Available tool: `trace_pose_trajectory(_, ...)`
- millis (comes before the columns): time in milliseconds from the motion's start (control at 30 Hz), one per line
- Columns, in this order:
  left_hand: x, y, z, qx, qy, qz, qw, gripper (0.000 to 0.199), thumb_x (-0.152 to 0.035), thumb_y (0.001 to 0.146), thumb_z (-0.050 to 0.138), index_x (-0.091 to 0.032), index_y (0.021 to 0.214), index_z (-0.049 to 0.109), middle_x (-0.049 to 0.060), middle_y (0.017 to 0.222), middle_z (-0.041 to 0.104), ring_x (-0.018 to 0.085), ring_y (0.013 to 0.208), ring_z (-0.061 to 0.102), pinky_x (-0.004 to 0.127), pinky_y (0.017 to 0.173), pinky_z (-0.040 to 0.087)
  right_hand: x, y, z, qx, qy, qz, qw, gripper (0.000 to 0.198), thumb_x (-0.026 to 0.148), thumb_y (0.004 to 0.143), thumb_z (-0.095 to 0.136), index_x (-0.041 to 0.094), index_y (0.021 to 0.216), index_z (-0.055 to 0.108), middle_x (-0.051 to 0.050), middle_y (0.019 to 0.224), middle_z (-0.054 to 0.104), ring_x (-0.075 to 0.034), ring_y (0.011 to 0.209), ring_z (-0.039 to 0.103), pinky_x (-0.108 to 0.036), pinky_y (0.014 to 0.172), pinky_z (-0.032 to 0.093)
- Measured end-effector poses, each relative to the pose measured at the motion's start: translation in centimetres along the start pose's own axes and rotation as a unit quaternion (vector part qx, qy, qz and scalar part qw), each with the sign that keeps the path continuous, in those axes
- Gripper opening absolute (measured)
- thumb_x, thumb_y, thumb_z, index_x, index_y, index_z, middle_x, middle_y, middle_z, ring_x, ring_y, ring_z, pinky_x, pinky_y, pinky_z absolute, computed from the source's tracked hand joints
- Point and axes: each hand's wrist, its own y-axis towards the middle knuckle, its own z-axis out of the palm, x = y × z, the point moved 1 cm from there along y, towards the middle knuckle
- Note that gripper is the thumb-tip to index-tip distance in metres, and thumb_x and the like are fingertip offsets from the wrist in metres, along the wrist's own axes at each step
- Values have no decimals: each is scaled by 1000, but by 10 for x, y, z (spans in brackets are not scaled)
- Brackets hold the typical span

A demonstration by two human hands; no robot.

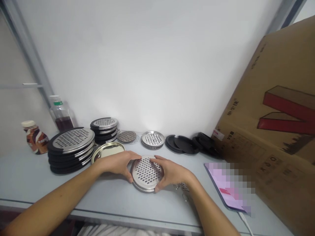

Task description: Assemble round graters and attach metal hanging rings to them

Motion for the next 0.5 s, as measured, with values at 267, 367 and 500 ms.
trace_pose_trajectory(267, -1, 2, 27, 23, 11, -4, 1000, 117, -60, 54, 77, -20, 148, 19, 15, 155, 11, 36, 141, 10, 46, 111, 23, 5, 1, 1, -14, -5, -15, 1000, 110, 44, 47, 85, 22, 143, 36, -15, 152, 25, -35, 138, 25, -46, 112, 22)
trace_pose_trajectory(367, -3, 4, 40, 41, 6, -7, 999, 128, -65, 54, 75, -22, 150, 1, 14, 156, -9, 37, 141, -7, 51, 113, 14, 9, 1, 1, -14, 0, -27, 1000, 110, 43, 47, 85, 23, 143, 36, -14, 151, 29, -34, 138, 25, -46, 112, 23)
trace_pose_trajectory(500, -5, 7, 46, 46, 10, -3, 999, 130, -68, 55, 73, -22, 150, -3, 13, 155, -13, 37, 141, -12, 53, 113, 11, 11, 1, 2, -15, 0, -27, 1000, 109, 41, 49, 85, 25, 144, 35, -13, 150, 31, -33, 138, 25, -46, 112, 23)
